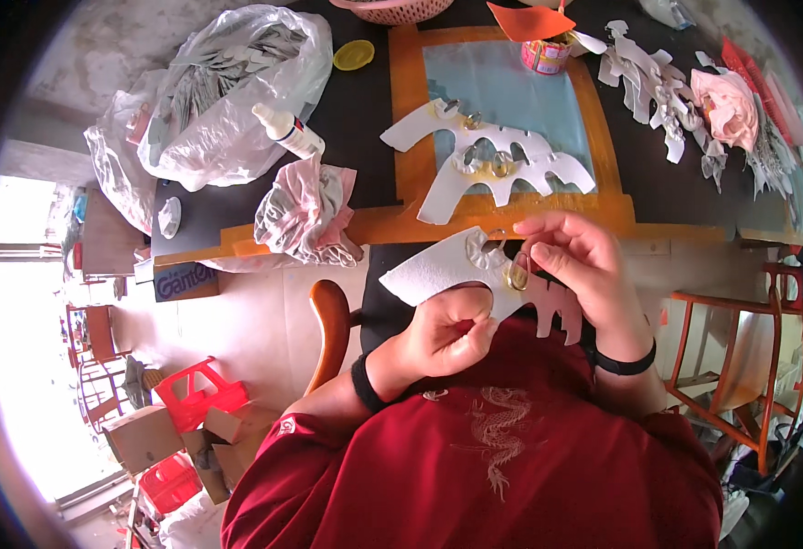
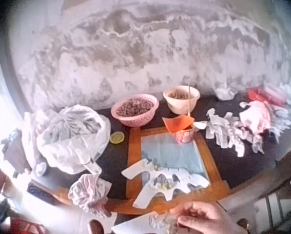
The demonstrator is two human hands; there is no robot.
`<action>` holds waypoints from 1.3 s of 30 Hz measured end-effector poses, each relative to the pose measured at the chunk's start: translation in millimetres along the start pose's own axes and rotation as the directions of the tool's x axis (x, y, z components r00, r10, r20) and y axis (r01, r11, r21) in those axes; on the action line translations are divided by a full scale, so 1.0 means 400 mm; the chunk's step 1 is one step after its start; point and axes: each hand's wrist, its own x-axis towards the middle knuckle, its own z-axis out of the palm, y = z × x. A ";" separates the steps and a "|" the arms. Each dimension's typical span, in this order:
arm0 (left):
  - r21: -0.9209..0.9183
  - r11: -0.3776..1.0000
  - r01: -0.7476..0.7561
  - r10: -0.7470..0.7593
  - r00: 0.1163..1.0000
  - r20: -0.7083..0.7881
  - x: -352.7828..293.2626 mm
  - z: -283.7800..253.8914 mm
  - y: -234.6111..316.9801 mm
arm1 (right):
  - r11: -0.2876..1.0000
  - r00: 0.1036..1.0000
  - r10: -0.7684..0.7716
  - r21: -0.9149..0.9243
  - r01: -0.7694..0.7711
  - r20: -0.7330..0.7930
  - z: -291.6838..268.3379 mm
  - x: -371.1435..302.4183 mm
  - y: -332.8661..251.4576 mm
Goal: Manually assembling shoe components by attaching metal eyelets and decorative elements to leather or fabric pieces using adhesive.
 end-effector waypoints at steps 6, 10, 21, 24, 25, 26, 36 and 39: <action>0.147 0.988 -0.056 0.050 0.998 0.044 0.010 -0.007 0.015 | 0.996 0.998 -0.045 0.075 0.047 -0.033 0.007 -0.027 -0.022; 0.238 0.971 -0.009 0.010 1.000 -0.002 0.022 -0.009 0.039 | 0.994 0.987 -0.105 0.000 0.106 -0.123 0.011 -0.038 -0.026; -0.405 0.896 0.182 -0.302 0.919 -0.255 0.022 0.047 0.008 | 0.838 0.863 -0.490 -0.338 0.429 -0.122 0.041 -0.027 -0.003; -0.556 0.811 0.183 -0.359 0.906 -0.225 0.029 0.045 0.022 | 0.795 0.841 -0.530 -0.409 0.449 -0.108 0.041 -0.026 0.000; -0.587 0.789 0.181 -0.367 0.905 -0.213 0.031 0.043 0.025 | 0.795 0.839 -0.532 -0.407 0.449 -0.113 0.044 -0.028 -0.001; -0.618 0.766 0.179 -0.374 0.905 -0.202 0.032 0.041 0.025 | 0.796 0.838 -0.533 -0.406 0.449 -0.118 0.046 -0.029 0.000; -0.566 0.809 0.159 -0.333 0.918 -0.218 0.025 0.033 0.023 | 0.900 0.942 -0.329 -0.321 0.295 -0.058 0.036 -0.033 -0.008; -0.547 0.823 0.155 -0.311 0.928 -0.204 0.026 0.032 0.026 | 0.891 0.933 -0.359 -0.303 0.338 -0.014 0.034 -0.032 -0.009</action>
